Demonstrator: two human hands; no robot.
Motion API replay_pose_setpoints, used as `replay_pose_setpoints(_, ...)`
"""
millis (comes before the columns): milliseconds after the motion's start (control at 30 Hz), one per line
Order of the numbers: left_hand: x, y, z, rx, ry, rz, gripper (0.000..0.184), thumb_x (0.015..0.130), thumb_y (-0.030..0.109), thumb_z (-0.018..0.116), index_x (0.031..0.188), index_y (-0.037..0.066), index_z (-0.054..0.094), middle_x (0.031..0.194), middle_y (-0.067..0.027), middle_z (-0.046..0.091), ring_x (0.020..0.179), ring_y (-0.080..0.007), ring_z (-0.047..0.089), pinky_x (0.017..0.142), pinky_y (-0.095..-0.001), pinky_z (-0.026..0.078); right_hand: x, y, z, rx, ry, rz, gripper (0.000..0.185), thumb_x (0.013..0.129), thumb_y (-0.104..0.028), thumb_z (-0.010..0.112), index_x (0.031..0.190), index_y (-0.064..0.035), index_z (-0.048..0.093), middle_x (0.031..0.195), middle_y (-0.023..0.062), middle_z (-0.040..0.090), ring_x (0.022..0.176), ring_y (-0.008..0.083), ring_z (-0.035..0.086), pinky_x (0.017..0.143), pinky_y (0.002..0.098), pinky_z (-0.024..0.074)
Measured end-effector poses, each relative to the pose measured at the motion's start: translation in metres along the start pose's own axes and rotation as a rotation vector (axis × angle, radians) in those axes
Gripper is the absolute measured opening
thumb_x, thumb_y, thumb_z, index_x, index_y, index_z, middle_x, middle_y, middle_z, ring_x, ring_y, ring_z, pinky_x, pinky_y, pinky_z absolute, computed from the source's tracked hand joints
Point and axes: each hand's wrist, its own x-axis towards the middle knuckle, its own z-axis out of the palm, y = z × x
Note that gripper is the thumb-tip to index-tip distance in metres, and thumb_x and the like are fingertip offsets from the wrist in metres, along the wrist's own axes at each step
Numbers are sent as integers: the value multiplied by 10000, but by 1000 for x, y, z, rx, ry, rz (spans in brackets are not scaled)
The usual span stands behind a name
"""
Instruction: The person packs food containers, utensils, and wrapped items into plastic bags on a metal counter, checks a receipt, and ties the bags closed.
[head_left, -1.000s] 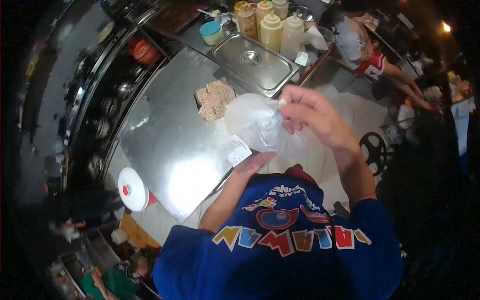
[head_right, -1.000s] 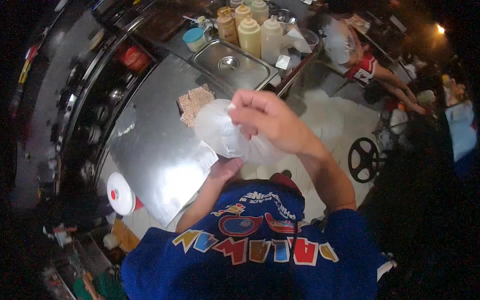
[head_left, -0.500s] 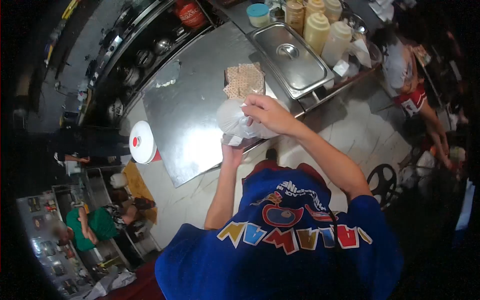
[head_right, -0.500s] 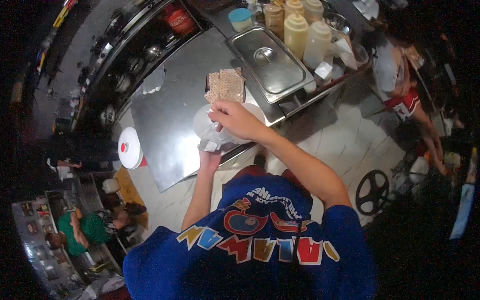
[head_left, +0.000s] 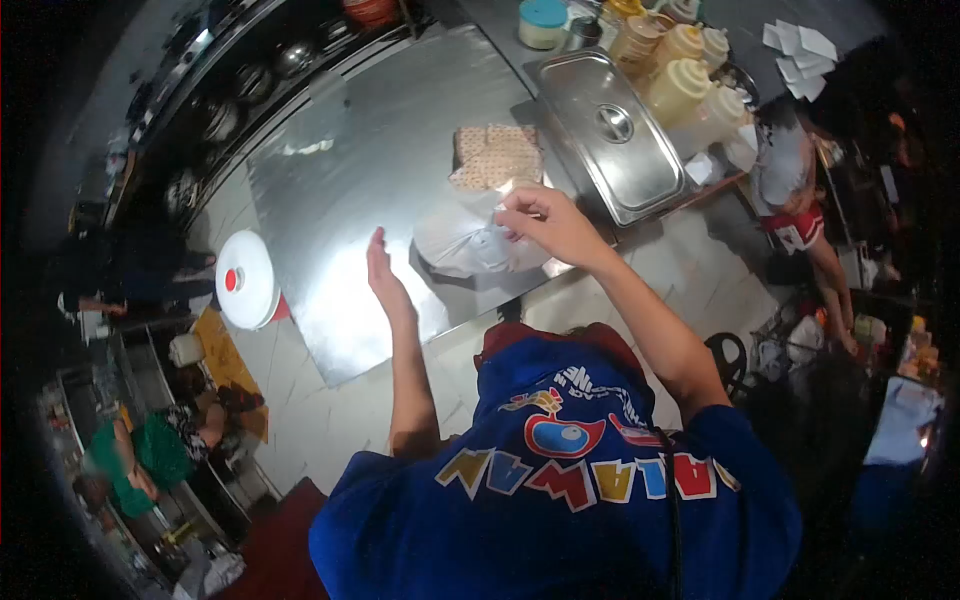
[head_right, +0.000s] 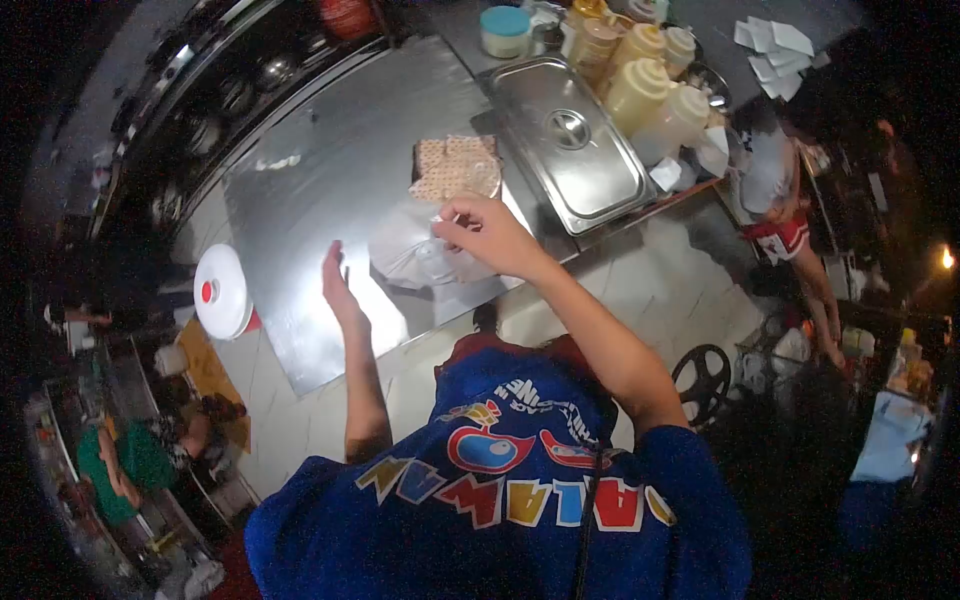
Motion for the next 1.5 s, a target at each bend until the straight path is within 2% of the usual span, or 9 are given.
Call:
replay_pose_setpoints(500,-180,153,260,-156,-1157,699,56,873,14,598,895,-6,645,813,-113,632,778,-197,584,695,-291,461,-247,168,-122,-53,267,99,263,987,-249,547,884,-37,664,713,33,639,651,112,606,597,290,503)
replay_pose_setpoints(600,-269,155,328,-164,-1464,645,96,833,-51,601,874,-6,674,780,-120,661,675,-204,602,615,-305,467,-390,284,-174,9,644,595,360,916,-328,554,779,-32,704,699,93,678,655,187,643,615,368,520)
replay_pose_setpoints(667,-327,148,377,-187,-1582,647,85,840,-48,609,874,-12,677,746,-103,657,641,-188,600,603,-295,463,-500,369,-209,-1069,435,600,274,820,-307,599,802,-59,713,733,129,689,689,298,663,672,422,542)
replay_pose_setpoints(867,-537,142,549,-179,-1903,490,82,899,13,634,960,-21,676,835,-69,668,770,-111,583,726,-259,473,-731,398,-220,683,1564,429,232,849,-253,695,873,-23,723,713,77,689,592,156,645,563,324,544)
replay_pose_setpoints(1167,-899,164,862,-393,-2134,934,263,939,248,658,931,-14,677,798,-103,662,729,-112,583,692,-306,492,-769,435,-176,1110,1898,233,241,946,-212,582,964,8,680,779,124,665,629,244,657,536,354,537)
replay_pose_setpoints(1233,-968,186,901,-403,-2096,868,300,917,299,672,920,-1,685,800,-143,687,730,-192,645,706,-342,508,-749,461,-144,100,1739,796,273,886,-238,612,997,-9,710,781,113,700,660,236,678,603,353,554)
replay_pose_setpoints(1267,-1005,191,934,-363,-2037,968,357,914,329,673,1017,-12,688,914,-163,706,817,-210,678,746,-347,523,-732,425,-126,102,2019,334,272,861,-272,613,965,-43,714,780,116,701,701,252,688,661,371,559)
replay_pose_setpoints(1300,-1037,192,968,-329,-1977,1063,434,911,360,675,1114,-22,691,1028,-184,726,905,-227,711,786,-351,537,-725,441,-122,3,1590,1162,269,875,-308,584,854,-67,701,736,118,685,736,273,689,683,406,551)
replay_pose_setpoints(1500,-1166,197,1058,-567,-1659,1229,397,890,354,659,888,-42,677,845,-257,668,843,-421,643,764,-475,490,-735,351,-158,955,2061,832,248,878,-301,587,898,-72,682,781,118,677,758,272,681,697,405,546)
